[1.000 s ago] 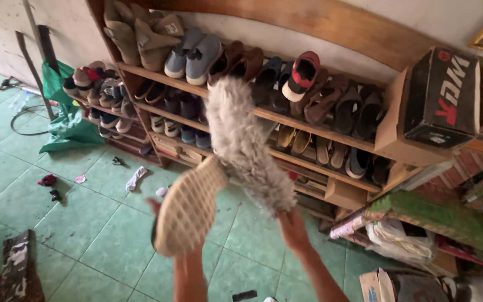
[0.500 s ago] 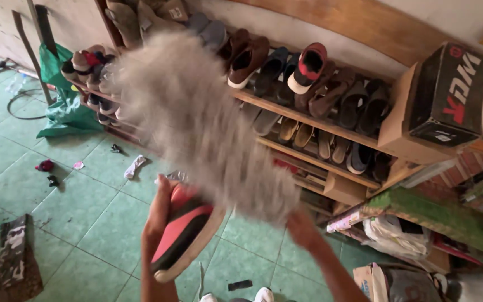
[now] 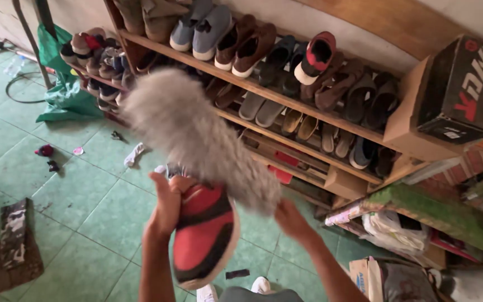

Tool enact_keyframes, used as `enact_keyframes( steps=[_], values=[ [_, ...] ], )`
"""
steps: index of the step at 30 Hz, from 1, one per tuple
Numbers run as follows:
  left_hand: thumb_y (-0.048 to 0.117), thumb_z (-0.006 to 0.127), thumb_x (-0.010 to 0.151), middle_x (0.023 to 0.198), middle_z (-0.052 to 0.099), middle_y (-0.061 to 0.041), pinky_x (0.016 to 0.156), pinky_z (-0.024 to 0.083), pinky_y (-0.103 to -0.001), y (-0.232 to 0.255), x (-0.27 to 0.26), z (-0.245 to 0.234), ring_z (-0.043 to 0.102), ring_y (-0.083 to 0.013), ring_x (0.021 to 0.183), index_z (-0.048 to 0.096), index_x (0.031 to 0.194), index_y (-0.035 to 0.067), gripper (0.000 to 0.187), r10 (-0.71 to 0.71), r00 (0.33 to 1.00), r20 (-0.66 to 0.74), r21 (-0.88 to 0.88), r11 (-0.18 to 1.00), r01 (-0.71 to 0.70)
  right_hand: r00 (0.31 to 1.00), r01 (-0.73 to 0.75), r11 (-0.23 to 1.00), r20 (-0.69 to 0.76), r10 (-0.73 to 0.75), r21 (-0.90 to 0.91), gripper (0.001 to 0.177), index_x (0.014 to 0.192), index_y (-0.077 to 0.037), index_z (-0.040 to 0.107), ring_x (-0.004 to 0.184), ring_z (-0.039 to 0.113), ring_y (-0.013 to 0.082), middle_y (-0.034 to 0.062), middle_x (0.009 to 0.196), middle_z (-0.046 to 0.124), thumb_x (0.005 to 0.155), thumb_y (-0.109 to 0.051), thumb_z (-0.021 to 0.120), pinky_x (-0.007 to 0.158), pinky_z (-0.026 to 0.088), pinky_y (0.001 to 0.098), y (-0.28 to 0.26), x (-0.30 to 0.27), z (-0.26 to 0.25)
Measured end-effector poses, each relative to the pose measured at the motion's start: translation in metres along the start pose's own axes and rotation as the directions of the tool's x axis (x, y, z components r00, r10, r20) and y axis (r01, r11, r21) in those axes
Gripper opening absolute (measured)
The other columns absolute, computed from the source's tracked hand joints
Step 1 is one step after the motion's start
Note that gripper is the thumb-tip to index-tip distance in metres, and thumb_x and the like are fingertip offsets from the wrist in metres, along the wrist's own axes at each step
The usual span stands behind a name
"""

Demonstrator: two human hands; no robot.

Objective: Cleaning and dusting shoes on a shoe rack using a feather duster.

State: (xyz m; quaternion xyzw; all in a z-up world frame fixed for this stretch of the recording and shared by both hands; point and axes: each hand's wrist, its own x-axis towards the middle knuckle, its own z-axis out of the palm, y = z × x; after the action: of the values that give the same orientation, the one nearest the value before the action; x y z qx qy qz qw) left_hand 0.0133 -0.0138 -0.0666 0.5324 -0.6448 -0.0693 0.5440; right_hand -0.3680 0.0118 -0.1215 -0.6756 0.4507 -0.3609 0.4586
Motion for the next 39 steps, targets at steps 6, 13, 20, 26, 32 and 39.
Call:
enact_keyframes(
  steps=[6, 13, 20, 26, 32, 39],
  values=[
    [0.082, -0.004, 0.091, 0.097, 0.078, -0.011, 0.098, 0.05, -0.034, 0.047, 0.009, -0.008, 0.069, -0.022, 0.094, 0.074, 0.107, -0.007, 0.12, -0.189, 0.79, 0.583, -0.455, 0.73, 0.51, 0.981, -0.169, 0.979, -0.118, 0.156, -0.114, 0.032, 0.107, -0.003, 0.073, 0.075, 0.062, 0.0136, 0.0033, 0.085, 0.075, 0.089, -0.016, 0.051, 0.065, 0.051, 0.0365, -0.089, 0.005, -0.011],
    [0.078, 0.004, 0.095, 0.104, 0.069, -0.009, 0.09, 0.055, -0.037, 0.082, 0.013, -0.019, 0.068, -0.0241, 0.098, 0.072, 0.107, -0.004, 0.107, -0.165, 0.899, 0.406, -0.513, 0.773, 0.373, 0.96, -0.265, 0.942, -0.142, 0.24, -0.204, 0.031, 0.1, 0.003, 0.07, 0.079, 0.063, 0.018, 0.0118, 0.086, 0.072, 0.1, -0.021, 0.052, 0.068, 0.051, 0.0379, -0.016, 0.013, -0.002],
    [0.031, 0.065, 0.077, 0.083, 0.072, -0.018, 0.081, 0.052, -0.042, 0.15, 0.038, -0.038, 0.065, -0.0336, 0.085, 0.074, 0.082, 0.002, 0.031, 0.041, 0.925, 0.379, -0.133, 0.991, 0.011, 0.995, 0.091, 0.996, -0.044, -0.09, 0.009, 0.037, 0.125, 0.002, 0.062, 0.105, 0.062, 0.0184, 0.0128, 0.116, 0.07, 0.095, -0.016, 0.049, 0.091, 0.049, 0.039, -0.054, 0.008, 0.003],
    [0.045, 0.082, 0.066, 0.064, 0.069, -0.017, 0.071, 0.049, -0.041, 0.189, 0.045, -0.04, 0.061, -0.0333, 0.067, 0.079, 0.074, 0.005, 0.041, 0.081, 0.871, 0.484, 0.052, 0.991, -0.121, 0.959, -0.179, 0.95, -0.261, 0.11, -0.256, 0.033, 0.114, 0.0, 0.069, 0.086, 0.066, 0.0229, 0.0143, 0.095, 0.075, 0.097, -0.023, 0.053, 0.078, 0.053, 0.0406, -0.045, 0.03, -0.021],
    [0.033, 0.073, 0.08, 0.059, 0.068, -0.011, 0.08, 0.046, -0.041, 0.178, 0.037, -0.026, 0.064, -0.031, 0.065, 0.072, 0.06, 0.009, 0.031, 0.204, 0.764, 0.612, 0.11, 0.935, -0.338, 0.984, -0.093, 0.952, -0.173, 0.043, -0.293, 0.033, 0.11, 0.003, 0.068, 0.085, 0.063, 0.0253, 0.0181, 0.093, 0.071, 0.093, -0.022, 0.056, 0.075, 0.051, 0.046, -0.022, 0.024, -0.037],
    [0.019, 0.066, 0.088, 0.076, 0.074, -0.003, 0.074, 0.044, -0.038, 0.112, 0.014, 0.051, 0.071, -0.0212, 0.076, 0.077, 0.075, 0.021, 0.017, -0.024, 0.471, 0.882, 0.38, 0.628, -0.679, 0.969, 0.165, 0.964, -0.148, -0.198, -0.21, 0.039, 0.118, 0.004, 0.063, 0.093, 0.065, 0.0302, 0.017, 0.103, 0.071, 0.095, -0.02, 0.044, 0.083, 0.052, 0.046, -0.094, 0.029, -0.026]
  ],
)
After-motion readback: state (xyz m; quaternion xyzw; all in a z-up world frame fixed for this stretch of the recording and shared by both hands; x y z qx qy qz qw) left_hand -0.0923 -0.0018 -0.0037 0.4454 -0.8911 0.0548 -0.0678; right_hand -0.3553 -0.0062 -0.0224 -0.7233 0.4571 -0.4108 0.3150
